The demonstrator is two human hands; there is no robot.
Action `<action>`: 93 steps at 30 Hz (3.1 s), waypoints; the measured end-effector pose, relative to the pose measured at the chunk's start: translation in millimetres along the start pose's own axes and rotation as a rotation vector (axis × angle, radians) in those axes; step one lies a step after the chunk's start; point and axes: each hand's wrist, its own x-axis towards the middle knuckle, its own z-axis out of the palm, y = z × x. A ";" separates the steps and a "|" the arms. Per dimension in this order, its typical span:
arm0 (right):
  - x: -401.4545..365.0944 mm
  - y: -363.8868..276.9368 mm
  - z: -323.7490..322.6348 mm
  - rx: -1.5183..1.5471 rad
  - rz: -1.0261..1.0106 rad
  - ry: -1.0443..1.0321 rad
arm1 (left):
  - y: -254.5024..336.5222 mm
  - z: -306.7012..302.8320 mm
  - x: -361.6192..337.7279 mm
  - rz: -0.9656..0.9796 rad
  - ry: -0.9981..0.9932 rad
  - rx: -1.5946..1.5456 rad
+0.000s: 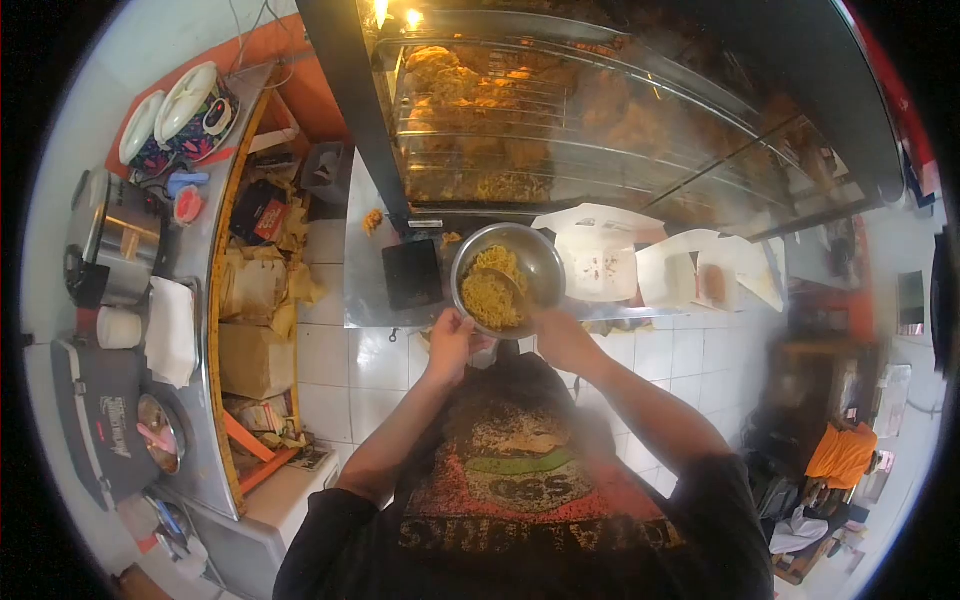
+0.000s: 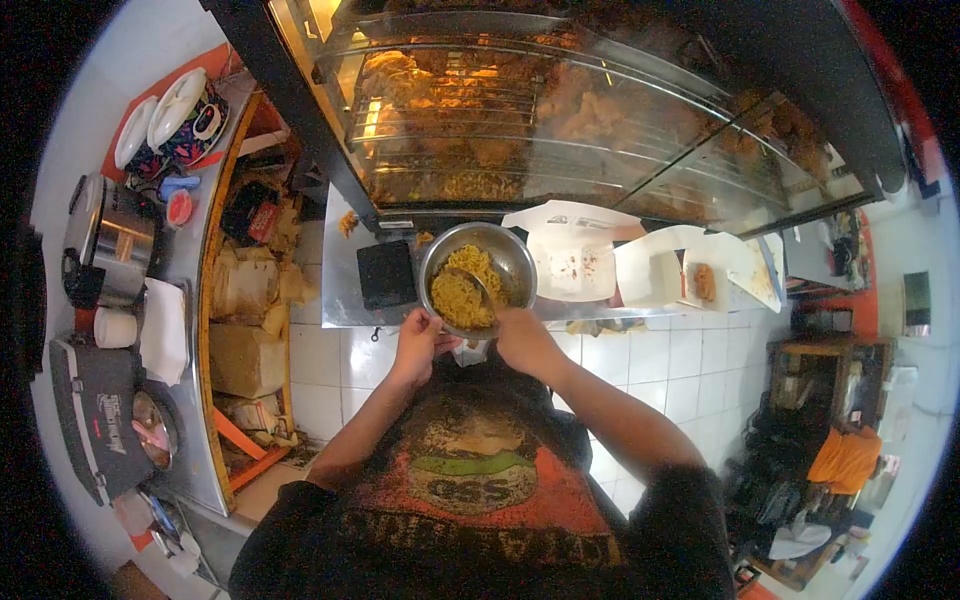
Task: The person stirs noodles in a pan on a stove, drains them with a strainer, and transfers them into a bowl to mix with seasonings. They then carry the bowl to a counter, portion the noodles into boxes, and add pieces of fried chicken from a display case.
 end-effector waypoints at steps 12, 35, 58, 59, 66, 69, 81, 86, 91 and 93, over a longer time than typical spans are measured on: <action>-24.6 -21.2 15.6 -0.166 0.203 -0.142 | -6.5 3.3 -0.6 0.056 0.010 -0.016; 20.3 -24.2 30.0 -0.277 0.071 -0.071 | -2.9 6.9 -5.1 0.058 -0.013 0.040; 30.3 31.7 -7.6 1.124 0.555 -0.452 | -0.5 1.4 -4.1 0.052 -0.088 0.038; 29.1 30.8 -10.0 1.159 0.543 -0.436 | 0.9 1.9 -5.2 0.057 -0.085 0.040; 5.1 20.8 -47.6 1.234 0.429 -0.395 | -1.1 -1.9 -4.4 0.075 -0.084 0.039; -4.0 12.0 -67.4 1.237 0.422 -0.383 | -1.9 -3.4 -3.9 0.072 -0.088 0.023; -3.3 -5.0 -31.7 0.576 0.417 -0.122 | -6.0 -8.0 -2.3 0.057 -0.089 0.023; 18.6 27.7 42.8 -0.008 -0.191 0.409 | -5.1 -5.2 -3.5 0.055 -0.064 0.051; 13.1 -11.6 44.4 -0.147 0.018 0.111 | 0.7 2.0 -7.1 0.094 -0.048 0.053; 2.7 -23.6 38.8 -0.110 0.105 0.007 | 4.6 4.1 -5.9 0.097 -0.030 0.042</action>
